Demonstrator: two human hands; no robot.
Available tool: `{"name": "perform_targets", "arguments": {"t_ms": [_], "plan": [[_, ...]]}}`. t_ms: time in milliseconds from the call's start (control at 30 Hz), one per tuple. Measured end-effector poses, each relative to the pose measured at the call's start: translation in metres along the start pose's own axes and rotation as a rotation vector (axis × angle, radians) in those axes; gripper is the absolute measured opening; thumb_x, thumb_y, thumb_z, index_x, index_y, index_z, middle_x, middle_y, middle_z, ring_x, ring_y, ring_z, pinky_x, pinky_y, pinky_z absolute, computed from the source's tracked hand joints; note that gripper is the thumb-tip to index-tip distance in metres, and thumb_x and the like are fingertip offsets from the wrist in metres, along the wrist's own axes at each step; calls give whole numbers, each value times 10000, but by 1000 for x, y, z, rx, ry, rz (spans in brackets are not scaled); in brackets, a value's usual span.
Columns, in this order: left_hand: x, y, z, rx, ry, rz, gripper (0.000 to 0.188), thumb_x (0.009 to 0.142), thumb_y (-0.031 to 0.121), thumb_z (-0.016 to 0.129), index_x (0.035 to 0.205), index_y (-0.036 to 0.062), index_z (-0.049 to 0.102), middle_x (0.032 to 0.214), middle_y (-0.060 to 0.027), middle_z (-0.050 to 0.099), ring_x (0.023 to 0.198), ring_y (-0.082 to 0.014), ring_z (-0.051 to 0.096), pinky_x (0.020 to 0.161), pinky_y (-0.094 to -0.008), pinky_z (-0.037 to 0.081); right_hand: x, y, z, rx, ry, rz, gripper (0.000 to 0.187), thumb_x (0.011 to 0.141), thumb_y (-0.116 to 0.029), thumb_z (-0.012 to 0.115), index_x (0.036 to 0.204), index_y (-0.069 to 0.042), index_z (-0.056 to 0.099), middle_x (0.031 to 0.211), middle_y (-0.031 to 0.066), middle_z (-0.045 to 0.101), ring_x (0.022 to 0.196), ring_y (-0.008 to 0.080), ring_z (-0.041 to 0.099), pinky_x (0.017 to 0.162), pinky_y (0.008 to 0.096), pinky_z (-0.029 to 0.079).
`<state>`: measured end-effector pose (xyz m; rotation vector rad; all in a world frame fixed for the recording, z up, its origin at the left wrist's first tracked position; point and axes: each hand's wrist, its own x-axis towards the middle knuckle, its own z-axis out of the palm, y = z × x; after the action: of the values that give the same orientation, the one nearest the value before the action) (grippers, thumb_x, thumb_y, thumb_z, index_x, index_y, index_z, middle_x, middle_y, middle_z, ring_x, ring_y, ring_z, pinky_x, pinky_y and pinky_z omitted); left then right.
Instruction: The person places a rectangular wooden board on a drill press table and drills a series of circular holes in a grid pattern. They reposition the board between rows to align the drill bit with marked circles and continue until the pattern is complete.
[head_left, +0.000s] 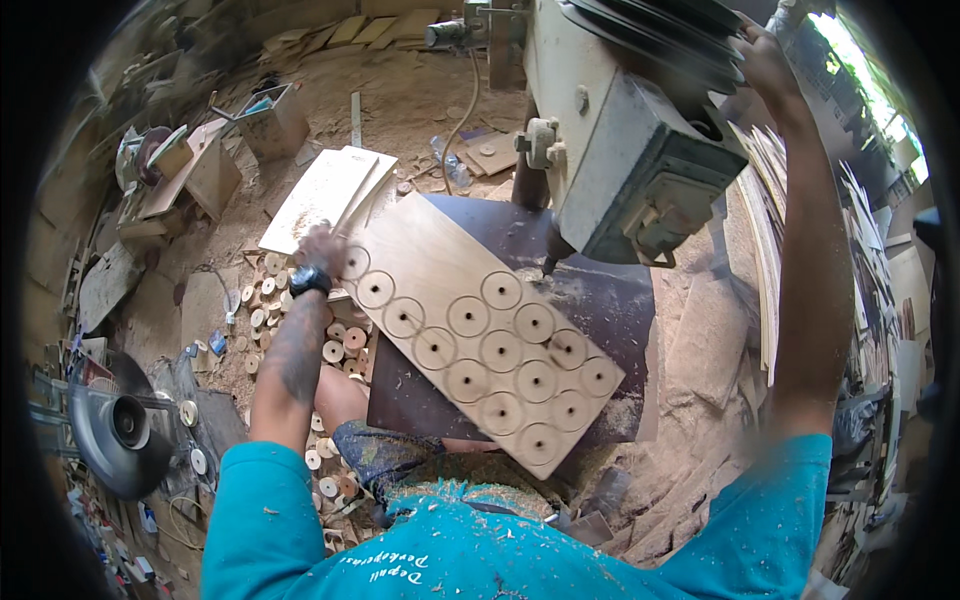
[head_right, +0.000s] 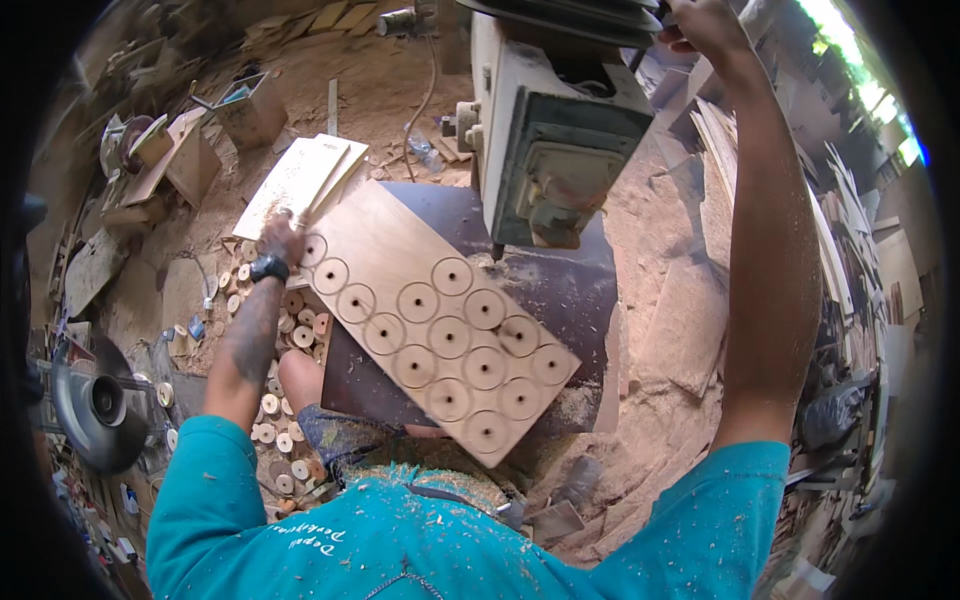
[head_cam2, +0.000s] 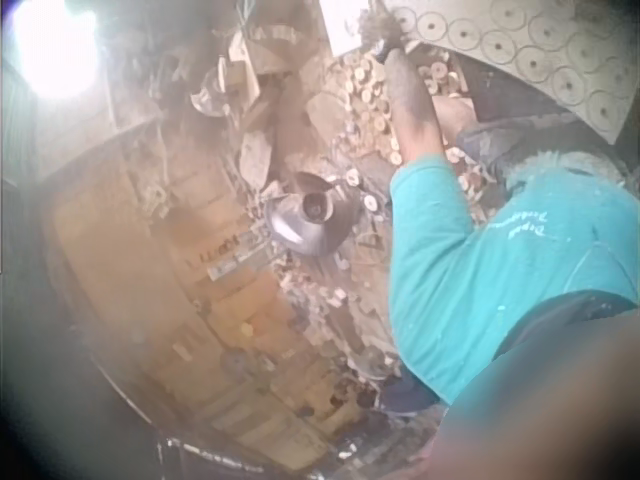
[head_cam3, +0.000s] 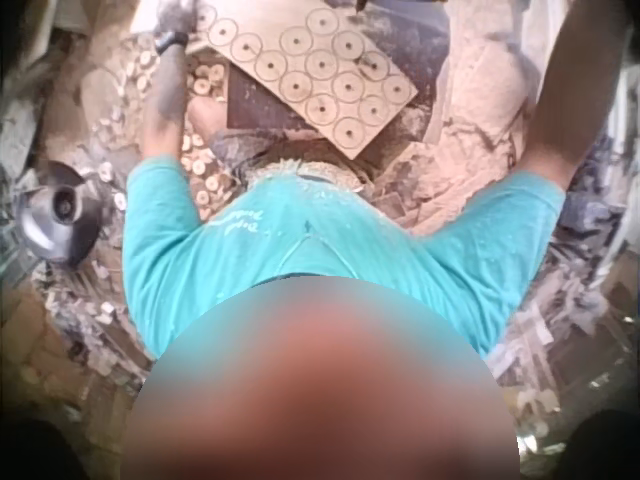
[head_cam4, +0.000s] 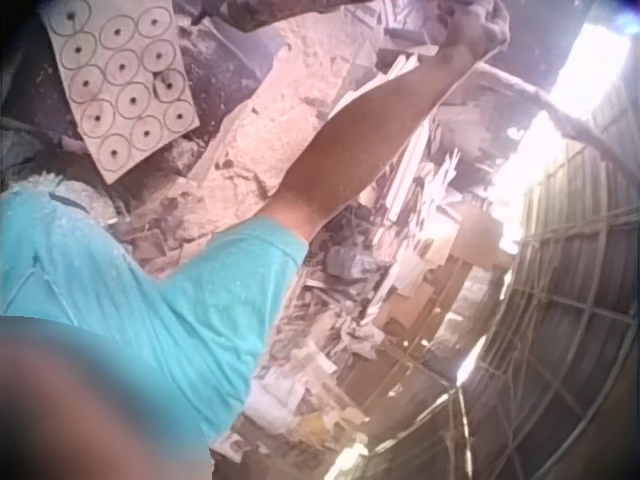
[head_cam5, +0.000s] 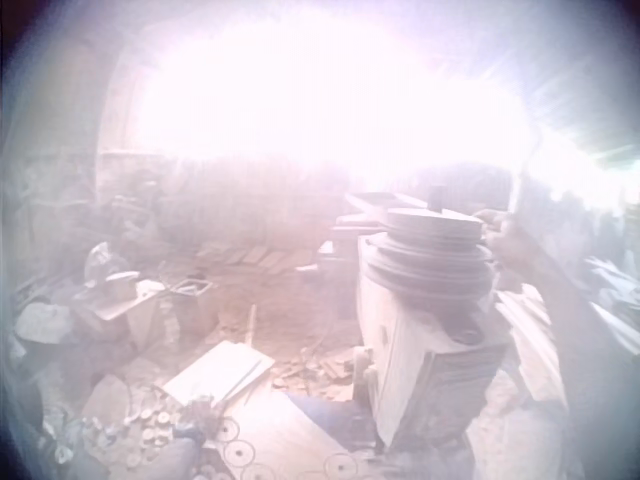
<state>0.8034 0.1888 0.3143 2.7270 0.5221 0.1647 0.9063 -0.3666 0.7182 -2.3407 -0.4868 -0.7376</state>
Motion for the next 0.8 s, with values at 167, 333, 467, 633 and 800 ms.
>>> {"name": "perform_targets", "arguments": {"t_ms": [167,333,467,633,800], "plan": [[-53,-12,-17,-391,243,-34,641,955,591,558,1238,17,597,1080,-220,680,979,-352,676,816,-470,543,12,20,-14,-149,25,132,343,991,-205,546,1286,-37,597,1040,37,654,964,129,627,788,318,550],[-286,-10,-8,-888,-483,151,406,933,411,711,860,18,645,753,-81,661,693,-162,651,617,-315,520,-2,-8,-12,-131,44,59,332,983,-205,552,1271,-48,605,1028,47,655,899,134,629,713,331,565],[-350,31,35,-976,-1279,-337,380,1004,358,636,1185,24,627,1058,-59,692,898,-144,666,757,-282,548,-42,-73,9,-104,18,124,321,978,-174,550,1270,-57,613,967,57,670,786,137,637,632,328,573],[-369,18,47,-1363,-1057,-467,320,1024,326,610,1199,59,594,999,-5,664,873,-123,644,752,-287,542,-57,-102,19,-4,18,139,304,980,-144,547,1254,-23,599,888,105,685,637,182,658,511,322,564],[-370,-53,28,-912,-133,-329,449,1002,354,637,1248,-14,560,1080,-83,654,953,-177,648,854,-327,538,-38,-74,24,-3,-15,-6,316,994,-163,558,1252,19,562,881,170,679,563,267,686,417,317,513]]}}
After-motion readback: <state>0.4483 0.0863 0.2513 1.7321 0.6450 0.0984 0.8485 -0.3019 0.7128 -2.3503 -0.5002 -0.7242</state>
